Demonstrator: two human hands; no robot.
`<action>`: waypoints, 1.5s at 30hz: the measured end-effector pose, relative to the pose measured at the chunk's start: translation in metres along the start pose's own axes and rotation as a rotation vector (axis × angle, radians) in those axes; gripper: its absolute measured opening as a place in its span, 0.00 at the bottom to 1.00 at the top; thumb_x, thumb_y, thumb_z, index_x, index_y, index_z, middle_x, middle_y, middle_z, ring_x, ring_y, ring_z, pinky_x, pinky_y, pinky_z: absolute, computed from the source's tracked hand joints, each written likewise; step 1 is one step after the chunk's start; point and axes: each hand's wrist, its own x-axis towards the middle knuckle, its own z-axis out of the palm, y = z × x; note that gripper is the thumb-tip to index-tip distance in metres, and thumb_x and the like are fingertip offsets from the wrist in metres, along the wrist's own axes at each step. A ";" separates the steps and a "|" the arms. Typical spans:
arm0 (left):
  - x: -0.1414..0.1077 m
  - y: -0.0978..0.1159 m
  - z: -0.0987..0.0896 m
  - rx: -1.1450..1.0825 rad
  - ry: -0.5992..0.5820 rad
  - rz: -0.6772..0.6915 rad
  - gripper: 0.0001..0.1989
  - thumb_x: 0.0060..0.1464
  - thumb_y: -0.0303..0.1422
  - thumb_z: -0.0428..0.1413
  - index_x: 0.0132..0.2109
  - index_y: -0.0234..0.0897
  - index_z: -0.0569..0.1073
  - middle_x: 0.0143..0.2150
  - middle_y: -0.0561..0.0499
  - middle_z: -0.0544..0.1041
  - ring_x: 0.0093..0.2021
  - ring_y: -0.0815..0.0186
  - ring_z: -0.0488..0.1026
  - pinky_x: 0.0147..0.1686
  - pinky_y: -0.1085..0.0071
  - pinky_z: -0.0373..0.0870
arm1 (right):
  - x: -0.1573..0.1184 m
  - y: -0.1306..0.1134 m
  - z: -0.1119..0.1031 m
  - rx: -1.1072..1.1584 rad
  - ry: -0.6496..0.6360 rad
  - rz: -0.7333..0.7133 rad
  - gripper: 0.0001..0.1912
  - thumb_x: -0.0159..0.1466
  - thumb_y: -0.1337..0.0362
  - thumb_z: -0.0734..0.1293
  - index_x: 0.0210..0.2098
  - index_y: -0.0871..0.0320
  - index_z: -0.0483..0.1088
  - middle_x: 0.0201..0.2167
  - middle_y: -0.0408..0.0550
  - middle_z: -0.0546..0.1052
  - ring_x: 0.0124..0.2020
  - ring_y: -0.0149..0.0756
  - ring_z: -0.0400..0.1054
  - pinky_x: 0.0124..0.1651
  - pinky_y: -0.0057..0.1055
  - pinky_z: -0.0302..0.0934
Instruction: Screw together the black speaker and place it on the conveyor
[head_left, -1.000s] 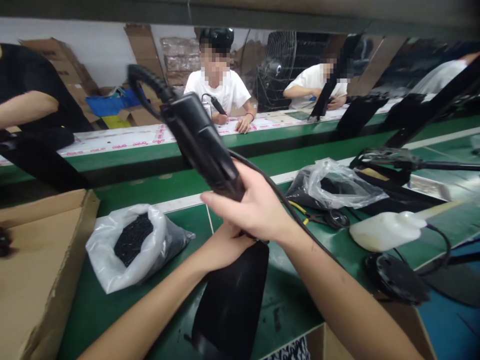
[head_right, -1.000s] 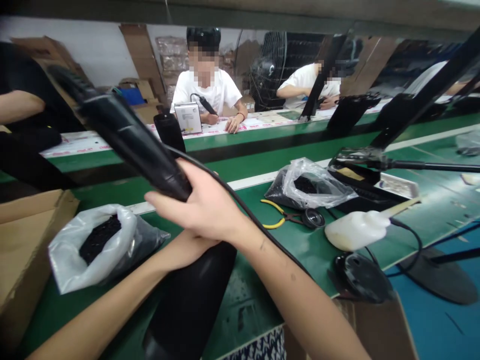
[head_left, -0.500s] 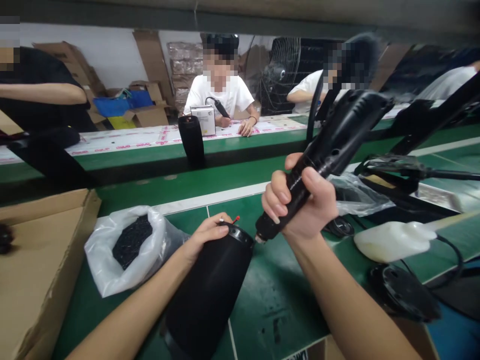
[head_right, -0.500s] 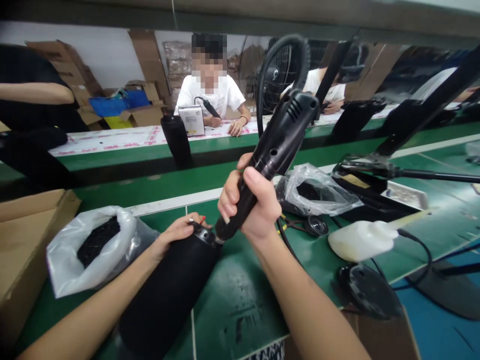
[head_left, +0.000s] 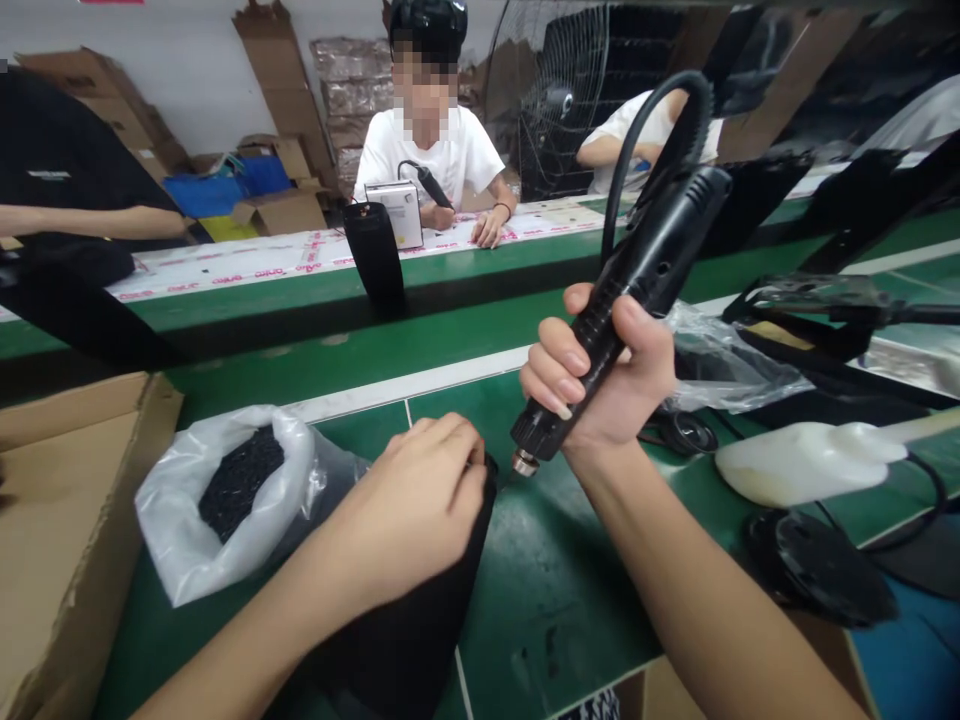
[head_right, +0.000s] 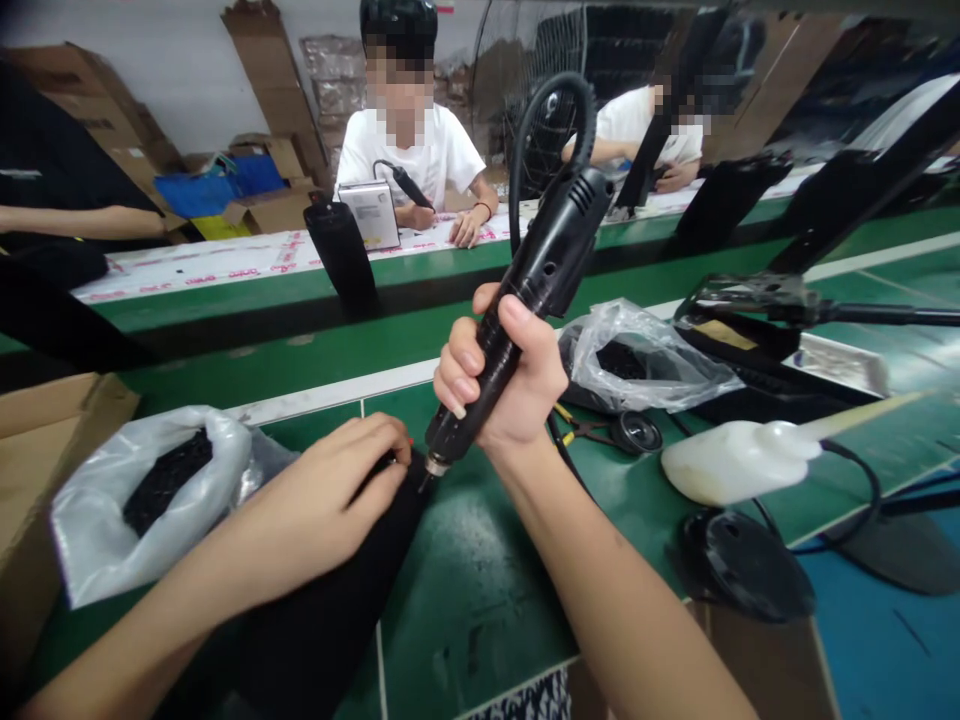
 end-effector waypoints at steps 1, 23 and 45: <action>-0.003 0.002 0.004 0.049 0.029 -0.029 0.04 0.52 0.33 0.58 0.33 0.40 0.69 0.35 0.49 0.68 0.41 0.54 0.61 0.46 0.59 0.52 | 0.000 0.000 -0.002 0.031 0.000 0.006 0.22 0.62 0.60 0.68 0.39 0.60 0.48 0.20 0.36 0.53 0.16 0.22 0.47 0.16 0.15 0.53; 0.013 -0.054 0.007 -0.860 -0.185 -0.193 0.13 0.55 0.34 0.57 0.48 0.38 0.72 0.40 0.49 0.76 0.38 0.67 0.71 0.36 0.75 0.64 | 0.001 -0.001 -0.029 0.426 -0.162 -0.005 0.18 0.66 0.63 0.69 0.41 0.62 0.52 0.22 0.35 0.58 0.18 0.19 0.56 0.18 0.12 0.53; 0.012 -0.057 0.020 -0.695 -0.327 -0.154 0.12 0.53 0.40 0.60 0.37 0.35 0.72 0.30 0.54 0.70 0.30 0.70 0.65 0.30 0.75 0.59 | -0.008 -0.002 0.000 -0.154 -0.316 -0.180 0.12 0.73 0.58 0.54 0.42 0.62 0.47 0.23 0.40 0.55 0.18 0.24 0.53 0.18 0.19 0.54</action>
